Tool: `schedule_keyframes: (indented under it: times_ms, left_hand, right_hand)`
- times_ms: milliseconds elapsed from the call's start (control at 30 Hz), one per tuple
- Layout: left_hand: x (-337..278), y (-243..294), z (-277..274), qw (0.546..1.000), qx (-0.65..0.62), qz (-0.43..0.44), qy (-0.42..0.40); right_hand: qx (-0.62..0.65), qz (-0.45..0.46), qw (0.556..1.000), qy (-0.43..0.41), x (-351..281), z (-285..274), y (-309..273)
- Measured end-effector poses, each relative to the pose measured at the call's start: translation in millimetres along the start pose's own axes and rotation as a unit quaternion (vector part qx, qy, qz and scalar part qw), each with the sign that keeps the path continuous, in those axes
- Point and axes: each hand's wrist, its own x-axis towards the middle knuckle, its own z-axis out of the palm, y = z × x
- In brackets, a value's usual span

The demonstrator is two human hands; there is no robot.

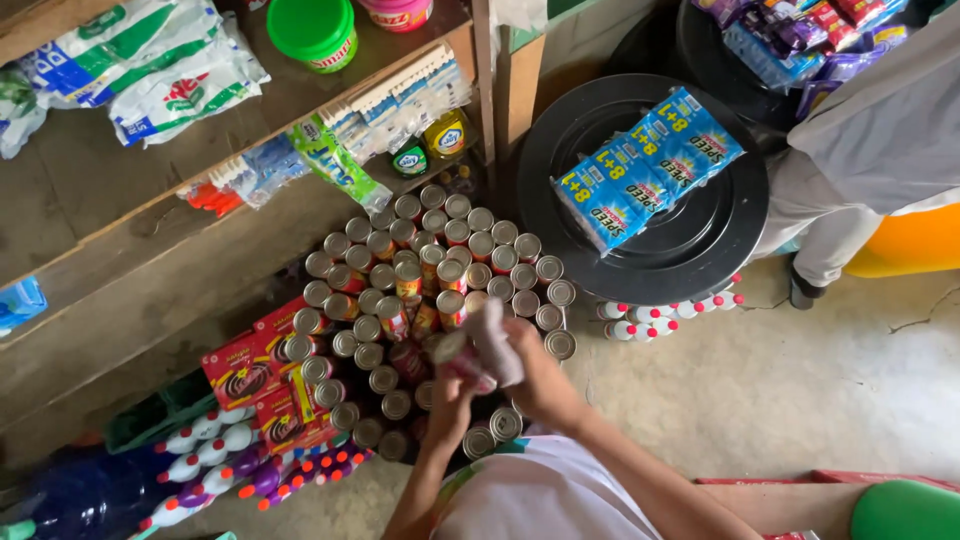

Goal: Cleaning dust or debris off canned goods with a cloth and organizing them onto shelves in a shop.

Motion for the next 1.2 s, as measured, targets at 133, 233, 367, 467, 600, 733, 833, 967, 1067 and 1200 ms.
schedule_keyframes:
  times_ms: [133, 233, 367, 467, 600, 733, 833, 967, 1067, 1200]
  left_hand:
    - [11.5, 65.7, 19.3, 0.997, -0.066, -0.007, -0.042]
    - [20.7, 82.7, 27.9, 0.986, -0.159, -0.025, -0.049]
    - [28.0, 132.1, 36.9, 0.952, -0.277, -0.066, -0.109]
    - [32.7, 89.6, 38.0, 0.832, -0.48, -0.095, -0.261]
    - [17.2, 119.3, 37.0, 0.942, -0.22, -0.053, -0.249]
    - [20.4, 78.0, 51.2, 0.859, -0.414, -0.168, -0.251]
    - [11.7, 101.0, 48.1, 0.834, -0.447, -0.185, -0.267]
    - [17.7, 58.6, 46.0, 0.901, -0.176, 0.017, -0.396]
    - [4.7, 126.5, 44.6, 0.857, -0.342, -0.131, -0.362]
    - [12.5, 111.2, 60.7, 0.828, -0.395, -0.221, -0.329]
  right_hand:
    - [0.141, 0.109, 0.979, -0.096, 17.1, 8.3, -16.3]
    - [0.204, 0.217, 0.948, -0.117, 25.7, -3.1, -23.7]
    - [0.033, -0.045, 0.998, -0.041, 13.5, -28.9, -70.4]
    - [-0.163, -0.094, 0.977, -0.099, -3.0, -33.3, -82.4]
    - [-0.189, -0.048, 0.976, -0.102, -6.7, -29.7, -53.9]
    - [0.035, 0.065, 0.996, 0.053, -10.8, -21.1, -30.4]
    - [0.125, 0.14, 0.979, 0.075, -25.3, -19.0, -61.0]
    - [-0.197, -0.049, 0.979, 0.025, -41.7, -26.2, -93.5]
    - [-0.216, -0.082, 0.973, 0.001, -37.4, -39.7, -90.7]
    - [-0.109, 0.004, 0.992, 0.06, -32.8, -44.6, -53.1]
